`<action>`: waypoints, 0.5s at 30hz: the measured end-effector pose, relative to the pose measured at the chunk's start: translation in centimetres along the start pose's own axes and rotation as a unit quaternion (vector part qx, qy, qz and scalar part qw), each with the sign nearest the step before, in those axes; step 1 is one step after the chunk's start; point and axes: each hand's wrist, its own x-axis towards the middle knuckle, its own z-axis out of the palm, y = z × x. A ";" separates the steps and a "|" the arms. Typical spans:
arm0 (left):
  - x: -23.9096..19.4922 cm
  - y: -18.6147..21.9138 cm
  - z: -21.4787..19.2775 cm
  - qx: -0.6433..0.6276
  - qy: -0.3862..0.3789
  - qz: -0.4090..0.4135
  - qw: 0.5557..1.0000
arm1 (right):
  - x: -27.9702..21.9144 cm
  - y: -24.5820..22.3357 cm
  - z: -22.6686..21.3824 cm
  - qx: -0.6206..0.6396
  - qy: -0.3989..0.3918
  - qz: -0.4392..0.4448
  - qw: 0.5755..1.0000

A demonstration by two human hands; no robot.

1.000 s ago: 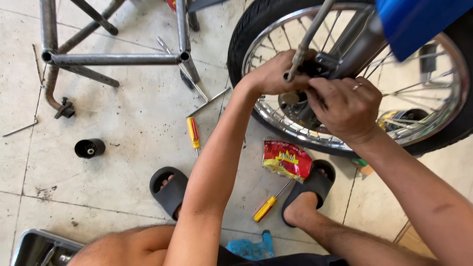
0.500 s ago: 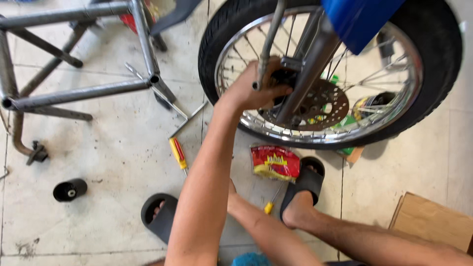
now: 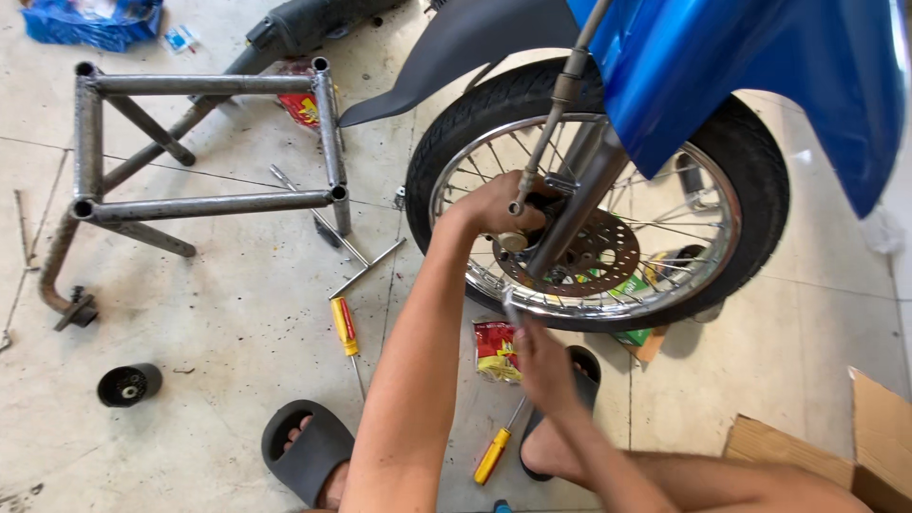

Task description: The person is sitting on the floor and working on the front wheel of a blue motorcycle. They use a wrench to tighten a bolt on the wheel hub and adjust the brake caliper area.

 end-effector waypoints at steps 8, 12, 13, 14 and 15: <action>-1.2 1.5 -0.1 -0.039 0.014 -0.007 0.999 | 5.7 -5.3 -15.5 -0.183 0.020 -0.108 0.977; -1.4 1.3 -0.3 -0.001 0.016 0.019 1.000 | 7.7 -9.2 -18.6 -0.309 -0.007 -0.090 0.947; -1.3 1.0 -0.1 -0.001 0.019 0.020 1.000 | 7.4 -11.1 -19.3 -0.310 -0.006 -0.093 0.946; -1.1 0.7 0.2 -0.003 0.025 0.022 0.999 | 7.1 -13.1 -19.9 -0.347 -0.027 -0.095 0.933; -0.8 0.3 0.5 -0.005 0.031 0.025 0.999 | 6.9 -15.0 -20.6 -0.384 -0.047 -0.097 0.917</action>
